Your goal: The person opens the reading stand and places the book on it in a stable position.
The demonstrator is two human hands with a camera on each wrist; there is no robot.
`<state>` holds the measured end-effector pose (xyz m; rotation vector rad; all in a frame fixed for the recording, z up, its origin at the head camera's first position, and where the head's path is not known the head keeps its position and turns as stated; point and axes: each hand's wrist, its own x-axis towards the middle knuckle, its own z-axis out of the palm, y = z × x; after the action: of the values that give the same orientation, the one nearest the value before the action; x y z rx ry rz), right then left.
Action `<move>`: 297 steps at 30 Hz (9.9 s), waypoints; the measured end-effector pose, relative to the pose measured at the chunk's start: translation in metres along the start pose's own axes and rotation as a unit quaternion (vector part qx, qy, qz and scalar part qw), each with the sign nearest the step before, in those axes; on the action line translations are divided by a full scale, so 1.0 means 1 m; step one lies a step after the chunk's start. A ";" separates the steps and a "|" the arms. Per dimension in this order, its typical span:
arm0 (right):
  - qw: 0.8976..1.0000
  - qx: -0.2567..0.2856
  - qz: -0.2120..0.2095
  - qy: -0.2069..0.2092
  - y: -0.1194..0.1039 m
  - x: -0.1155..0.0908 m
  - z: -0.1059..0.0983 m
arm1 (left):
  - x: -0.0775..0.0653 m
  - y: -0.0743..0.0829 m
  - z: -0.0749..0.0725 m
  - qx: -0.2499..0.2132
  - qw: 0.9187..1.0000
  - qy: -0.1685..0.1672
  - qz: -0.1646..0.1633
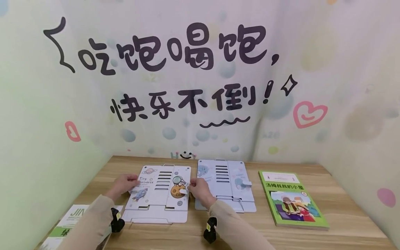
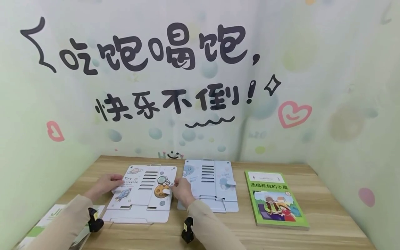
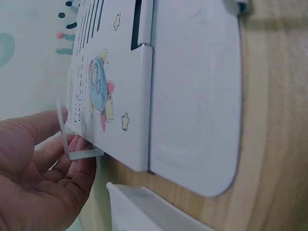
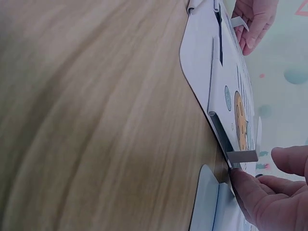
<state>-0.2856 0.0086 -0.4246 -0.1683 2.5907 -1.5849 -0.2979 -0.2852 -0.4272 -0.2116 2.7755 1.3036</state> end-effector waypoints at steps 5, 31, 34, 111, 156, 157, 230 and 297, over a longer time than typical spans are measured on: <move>1.000 0.010 0.013 0.011 0.000 -0.001 0.002 | 0.007 -0.005 0.006 -0.016 1.000 0.000 -0.013; 0.992 0.117 0.019 0.040 0.001 0.002 -0.001 | -0.004 0.007 0.006 -0.140 0.987 0.075 -0.038; 0.989 0.140 0.014 0.040 0.000 0.002 -0.001 | -0.009 0.011 0.004 -0.163 0.983 0.077 -0.039; 0.980 0.149 -0.105 0.076 -0.007 -0.021 -0.004 | -0.045 0.107 -0.022 -0.113 0.948 0.181 0.237; 0.977 0.173 -0.113 0.061 0.006 -0.014 -0.020 | -0.027 0.137 0.023 -0.009 0.919 0.065 0.389; 0.978 0.165 -0.114 0.057 0.005 -0.013 -0.020 | -0.029 0.135 0.021 -0.010 0.918 0.061 0.393; 0.991 0.128 -0.003 -0.038 0.001 0.025 -0.033 | -0.055 0.121 0.002 0.018 0.770 0.020 0.637; 0.971 -0.085 -0.153 -0.163 0.003 -0.017 0.019 | -0.071 0.124 0.006 -0.003 0.830 0.010 0.557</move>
<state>-0.2662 -0.0044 -0.4358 -0.8062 2.5200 -1.2738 -0.2463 -0.1952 -0.3279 1.6179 2.8866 1.3669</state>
